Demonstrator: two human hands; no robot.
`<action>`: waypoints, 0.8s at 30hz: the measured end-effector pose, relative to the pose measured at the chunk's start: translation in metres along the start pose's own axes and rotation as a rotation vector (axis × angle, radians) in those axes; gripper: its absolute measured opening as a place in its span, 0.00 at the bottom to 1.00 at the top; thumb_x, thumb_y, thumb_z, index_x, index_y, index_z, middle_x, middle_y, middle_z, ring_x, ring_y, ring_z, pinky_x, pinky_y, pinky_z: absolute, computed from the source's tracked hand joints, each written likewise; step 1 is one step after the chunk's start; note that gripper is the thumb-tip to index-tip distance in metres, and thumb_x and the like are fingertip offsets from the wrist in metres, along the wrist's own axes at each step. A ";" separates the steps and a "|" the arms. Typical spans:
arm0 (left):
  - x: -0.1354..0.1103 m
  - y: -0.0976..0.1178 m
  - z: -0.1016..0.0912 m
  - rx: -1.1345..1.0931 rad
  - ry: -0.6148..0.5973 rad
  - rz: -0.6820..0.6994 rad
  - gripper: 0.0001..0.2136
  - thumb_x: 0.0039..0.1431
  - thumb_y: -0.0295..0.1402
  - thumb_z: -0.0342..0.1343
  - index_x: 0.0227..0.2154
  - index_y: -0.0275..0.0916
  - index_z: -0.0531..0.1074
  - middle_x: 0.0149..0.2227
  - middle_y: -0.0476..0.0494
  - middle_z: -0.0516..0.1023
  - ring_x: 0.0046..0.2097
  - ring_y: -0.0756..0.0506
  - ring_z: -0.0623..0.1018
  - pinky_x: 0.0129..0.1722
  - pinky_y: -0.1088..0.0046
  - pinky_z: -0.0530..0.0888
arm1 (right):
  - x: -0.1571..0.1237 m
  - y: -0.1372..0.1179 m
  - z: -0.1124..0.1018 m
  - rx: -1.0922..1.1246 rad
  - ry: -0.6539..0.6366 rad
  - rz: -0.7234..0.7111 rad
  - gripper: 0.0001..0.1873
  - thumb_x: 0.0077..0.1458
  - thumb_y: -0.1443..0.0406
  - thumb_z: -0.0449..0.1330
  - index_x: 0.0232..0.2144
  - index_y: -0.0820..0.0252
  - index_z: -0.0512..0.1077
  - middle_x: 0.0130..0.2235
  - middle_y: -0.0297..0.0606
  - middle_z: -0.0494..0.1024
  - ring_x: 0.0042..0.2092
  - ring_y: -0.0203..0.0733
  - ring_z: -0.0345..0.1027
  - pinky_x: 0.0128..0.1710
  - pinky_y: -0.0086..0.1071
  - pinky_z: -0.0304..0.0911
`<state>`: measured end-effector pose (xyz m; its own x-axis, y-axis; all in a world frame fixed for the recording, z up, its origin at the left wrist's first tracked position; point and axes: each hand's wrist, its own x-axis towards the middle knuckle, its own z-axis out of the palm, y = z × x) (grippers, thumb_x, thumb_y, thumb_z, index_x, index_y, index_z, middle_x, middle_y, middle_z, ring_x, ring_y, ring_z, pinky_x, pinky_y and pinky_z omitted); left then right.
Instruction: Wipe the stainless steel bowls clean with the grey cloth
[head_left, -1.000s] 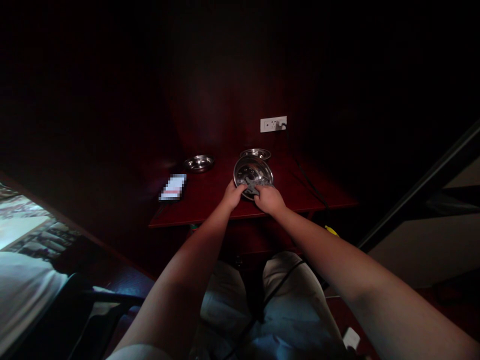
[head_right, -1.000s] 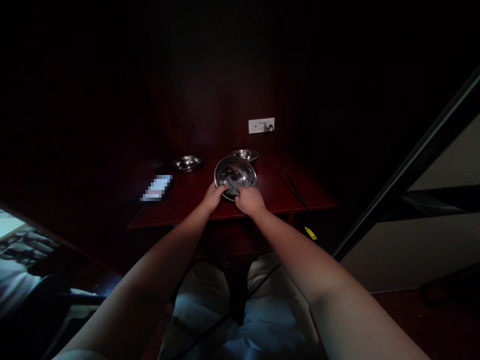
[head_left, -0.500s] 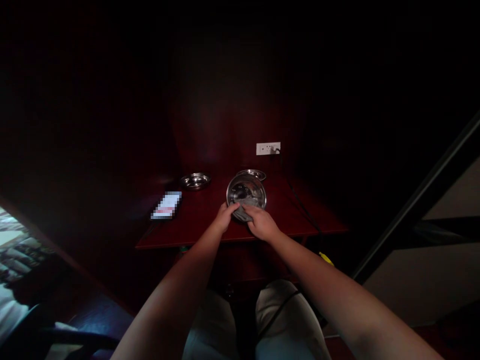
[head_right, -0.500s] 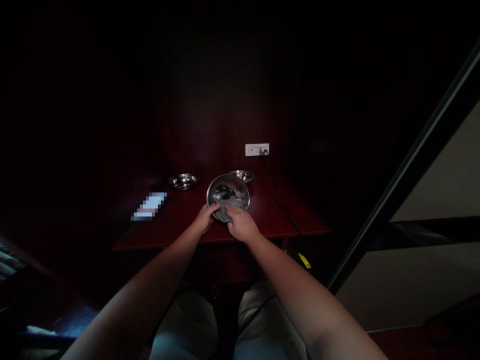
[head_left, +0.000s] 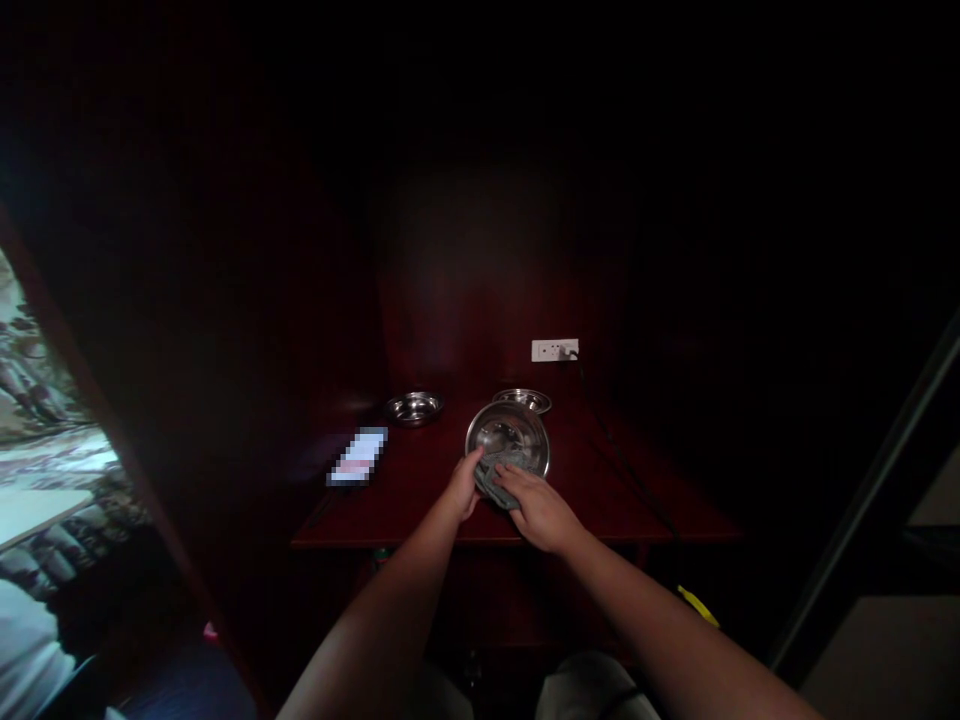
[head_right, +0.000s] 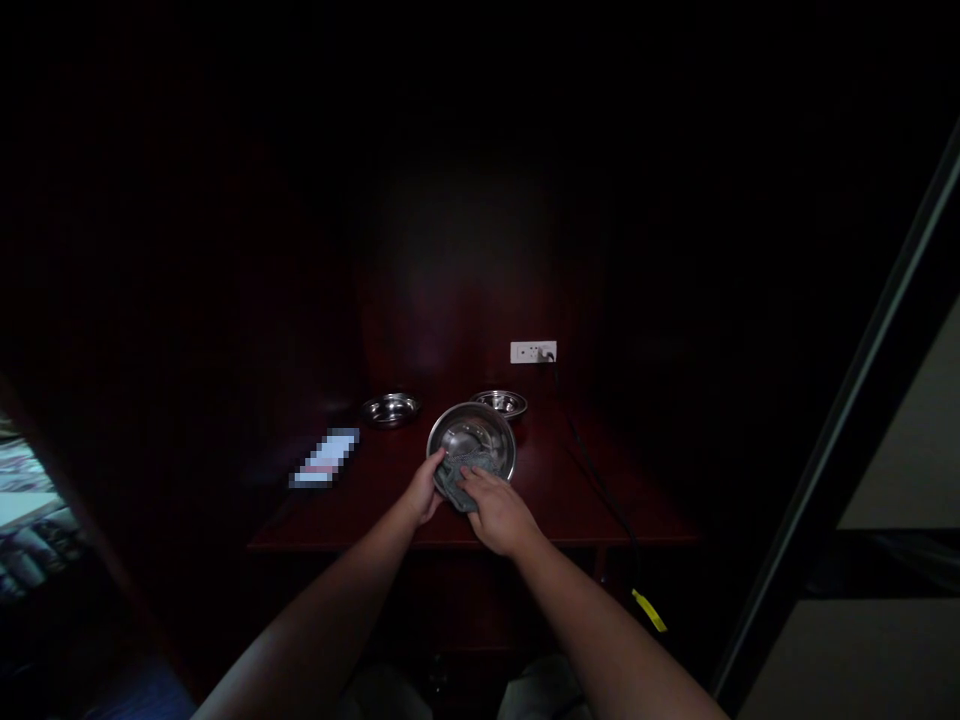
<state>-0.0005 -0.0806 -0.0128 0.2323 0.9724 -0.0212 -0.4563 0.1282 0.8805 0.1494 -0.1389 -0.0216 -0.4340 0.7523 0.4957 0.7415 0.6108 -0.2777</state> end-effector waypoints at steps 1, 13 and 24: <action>-0.001 0.000 0.000 -0.006 0.004 -0.008 0.18 0.46 0.46 0.58 0.34 0.36 0.75 0.33 0.40 0.80 0.37 0.42 0.79 0.34 0.67 0.74 | 0.000 0.000 0.000 -0.003 0.002 0.009 0.28 0.51 0.71 0.52 0.56 0.62 0.65 0.60 0.45 0.64 0.63 0.48 0.53 0.61 0.47 0.52; 0.002 -0.002 0.000 -0.032 0.071 -0.004 0.15 0.43 0.42 0.59 0.32 0.36 0.72 0.29 0.44 0.78 0.32 0.43 0.78 0.29 0.69 0.72 | 0.002 -0.003 0.000 -0.029 -0.010 0.112 0.27 0.49 0.68 0.55 0.53 0.63 0.70 0.58 0.48 0.68 0.60 0.53 0.59 0.60 0.47 0.52; -0.004 -0.001 0.004 -0.079 0.044 0.036 0.19 0.41 0.42 0.63 0.33 0.32 0.75 0.30 0.41 0.80 0.34 0.43 0.79 0.35 0.70 0.72 | 0.003 -0.021 -0.005 0.008 -0.015 0.154 0.18 0.46 0.69 0.55 0.42 0.65 0.73 0.43 0.48 0.78 0.46 0.49 0.70 0.49 0.41 0.63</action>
<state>0.0023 -0.0850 -0.0120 0.1771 0.9841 -0.0127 -0.5308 0.1064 0.8408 0.1349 -0.1512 -0.0105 -0.3232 0.8409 0.4341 0.7957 0.4898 -0.3564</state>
